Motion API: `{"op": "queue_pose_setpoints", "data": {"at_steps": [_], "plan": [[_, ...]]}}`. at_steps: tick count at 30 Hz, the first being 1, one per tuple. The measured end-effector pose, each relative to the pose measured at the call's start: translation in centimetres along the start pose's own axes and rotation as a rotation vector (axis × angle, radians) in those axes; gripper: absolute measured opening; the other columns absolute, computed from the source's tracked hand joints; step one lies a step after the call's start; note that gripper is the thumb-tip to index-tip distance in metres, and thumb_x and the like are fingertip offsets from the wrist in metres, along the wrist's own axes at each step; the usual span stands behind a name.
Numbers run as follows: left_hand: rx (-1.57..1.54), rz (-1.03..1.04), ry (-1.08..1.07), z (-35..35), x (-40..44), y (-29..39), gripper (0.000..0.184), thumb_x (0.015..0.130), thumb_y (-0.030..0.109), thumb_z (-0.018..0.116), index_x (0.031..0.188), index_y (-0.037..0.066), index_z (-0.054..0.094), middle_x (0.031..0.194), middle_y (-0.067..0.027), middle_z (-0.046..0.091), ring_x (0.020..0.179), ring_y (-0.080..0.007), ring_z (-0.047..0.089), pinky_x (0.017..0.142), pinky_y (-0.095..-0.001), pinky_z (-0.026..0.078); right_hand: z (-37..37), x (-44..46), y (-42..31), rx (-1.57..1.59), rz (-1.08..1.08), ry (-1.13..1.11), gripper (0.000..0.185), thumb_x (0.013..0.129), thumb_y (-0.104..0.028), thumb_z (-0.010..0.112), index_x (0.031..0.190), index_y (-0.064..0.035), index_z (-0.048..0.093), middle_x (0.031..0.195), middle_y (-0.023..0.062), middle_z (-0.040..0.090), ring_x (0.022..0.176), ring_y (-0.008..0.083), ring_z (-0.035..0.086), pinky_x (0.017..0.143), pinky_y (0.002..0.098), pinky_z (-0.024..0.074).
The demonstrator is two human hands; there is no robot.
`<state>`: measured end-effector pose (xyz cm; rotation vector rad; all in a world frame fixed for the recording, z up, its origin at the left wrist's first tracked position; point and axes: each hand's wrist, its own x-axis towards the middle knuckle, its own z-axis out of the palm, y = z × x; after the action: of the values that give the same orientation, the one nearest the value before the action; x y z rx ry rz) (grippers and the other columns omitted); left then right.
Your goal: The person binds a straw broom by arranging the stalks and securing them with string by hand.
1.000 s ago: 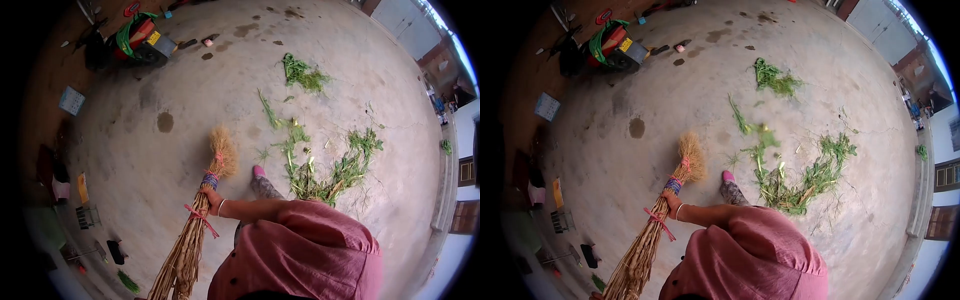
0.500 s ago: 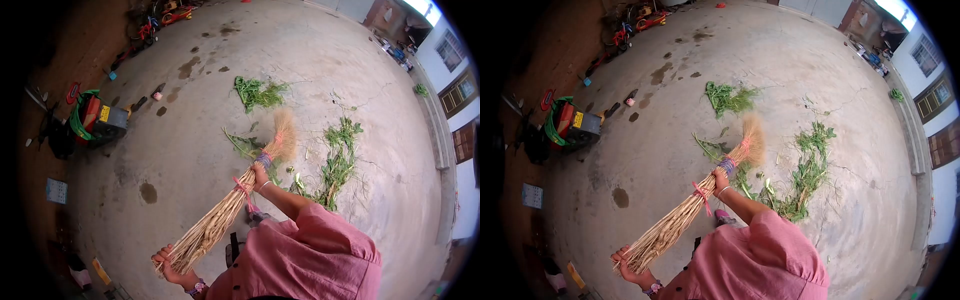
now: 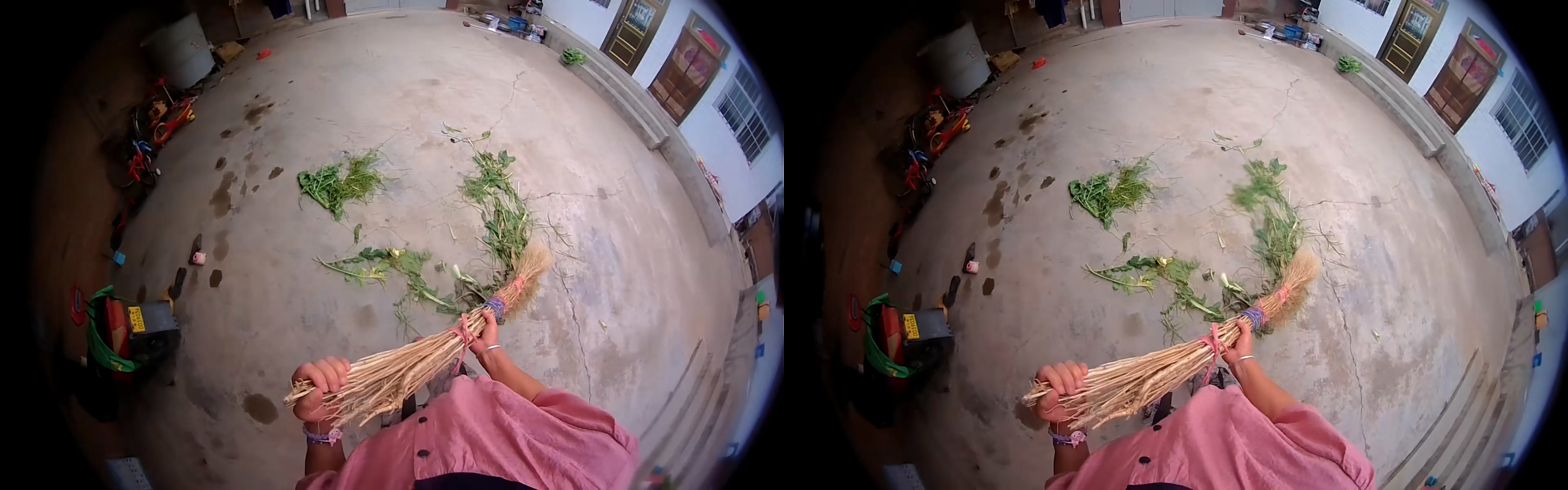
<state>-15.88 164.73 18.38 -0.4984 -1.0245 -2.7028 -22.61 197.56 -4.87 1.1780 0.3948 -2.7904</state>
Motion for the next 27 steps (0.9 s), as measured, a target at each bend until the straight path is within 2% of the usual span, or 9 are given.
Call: {"op": "queue_pose_setpoints", "data": {"at_steps": [2,5,12,13,15,18,21,23,27], "plan": [[-0.076,-0.141,-0.068,1.1,0.9,-1.5,0.022,0.072,0.018,0.059,0.063,0.006,0.043,0.06,-0.005,0.047,0.06,-0.0186,0.044,0.067,-0.0341,0.036,-5.1,-2.9,-1.3,0.058,-0.03,0.063,0.031,0.079,-0.029,0.049,0.096,-0.0022,0.046,0.091,0.0174,0.054,0.088,0.0367,0.054,0.08,0.0555,0.0456],[-0.175,-0.298,-0.152,4.4,1.7,-4.8,0.02,0.072,0.016,0.058,0.063,0.005,0.044,0.058,-0.0051,0.047,0.058,-0.018,0.042,0.065,-0.0339,0.036,-12.5,-6.3,-3.8,0.079,0.036,0.201,0.05,0.08,-0.042,0.044,0.109,-0.0015,0.047,0.109,0.0265,0.051,0.102,0.0444,0.047,0.094,0.0573,0.0304],[-0.148,-0.51,-0.365,9.7,3.9,-11.6,0.016,0.071,0.01,0.056,0.063,0.002,0.046,0.058,-0.0052,0.047,0.056,-0.0177,0.042,0.06,-0.0336,0.036,-17.4,-8.8,-4.8,0.146,-0.01,0.378,0.03,0.08,-0.033,0.046,0.09,-0.0062,0.053,0.095,0.021,0.056,0.092,0.0424,0.052,0.082,0.0592,0.0392],[-0.112,-0.5,-0.313,10.1,3.9,-12.0,0.016,0.071,0.009,0.057,0.062,0.003,0.045,0.057,-0.0045,0.047,0.055,-0.0176,0.042,0.058,-0.0335,0.036,-14.4,-9.2,-4.8,0.095,-0.012,0.403,0.026,0.08,-0.031,0.046,0.088,-0.0077,0.053,0.086,0.018,0.055,0.088,0.0418,0.053,0.079,0.0609,0.0402],[-0.023,-0.469,-0.297,10.8,4.5,-11.7,0.017,0.071,0.009,0.058,0.062,0.003,0.045,0.057,-0.0043,0.047,0.055,-0.0176,0.042,0.058,-0.0335,0.035,-12.1,-6.1,-4.6,0.06,0.046,0.363,0.043,0.077,-0.037,0.046,0.102,-0.0012,0.045,0.101,0.0248,0.05,0.096,0.0445,0.049,0.086,0.0609,0.0351],[0.195,-0.279,-0.244,12.2,5.3,-10.4,0.021,0.072,0.014,0.061,0.061,0.005,0.045,0.057,-0.0036,0.047,0.054,-0.0171,0.042,0.057,-0.0334,0.035,-6.2,0.8,-4.5,0.122,0.234,0.359,0.038,0.076,-0.032,0.05,0.099,-0.0012,0.046,0.09,0.0194,0.051,0.086,0.0402,0.052,0.08,0.0585,0.0424],[0.391,-0.112,-0.358,13.8,5.7,-9.5,0.022,0.072,0.016,0.061,0.062,0.006,0.045,0.056,-0.0031,0.048,0.053,-0.0163,0.042,0.057,-0.0334,0.035,1.0,8.0,-4.4,0.063,0.299,0.007,0.031,0.077,-0.026,0.053,0.094,-0.0031,0.042,0.083,0.0142,0.051,0.072,0.0324,0.056,0.069,0.0601,0.0474],[0.604,0.099,-0.38,14.4,5.6,-9.0,0.022,0.073,0.018,0.061,0.063,0.007,0.044,0.056,-0.0023,0.047,0.053,-0.0154,0.041,0.058,-0.0331,0.037,7.3,9.2,-4.9,0.058,0.334,-0.046,0.03,0.078,-0.025,0.053,0.095,-0.0038,0.041,0.082,0.0137,0.052,0.071,0.0312,0.058,0.068,0.0602,0.0482],[0.644,0.239,-0.353,15.8,5.8,-8.8,0.024,0.074,0.02,0.059,0.063,0.011,0.04,0.056,0.0007,0.043,0.053,-0.0124,0.039,0.065,-0.0313,0.037,13.7,9.4,-6.7,-0.014,0.24,-0.227,0.023,0.079,-0.023,0.054,0.091,-0.0049,0.046,0.078,0.0115,0.055,0.069,0.0281,0.06,0.066,0.0506,0.0516]]}}
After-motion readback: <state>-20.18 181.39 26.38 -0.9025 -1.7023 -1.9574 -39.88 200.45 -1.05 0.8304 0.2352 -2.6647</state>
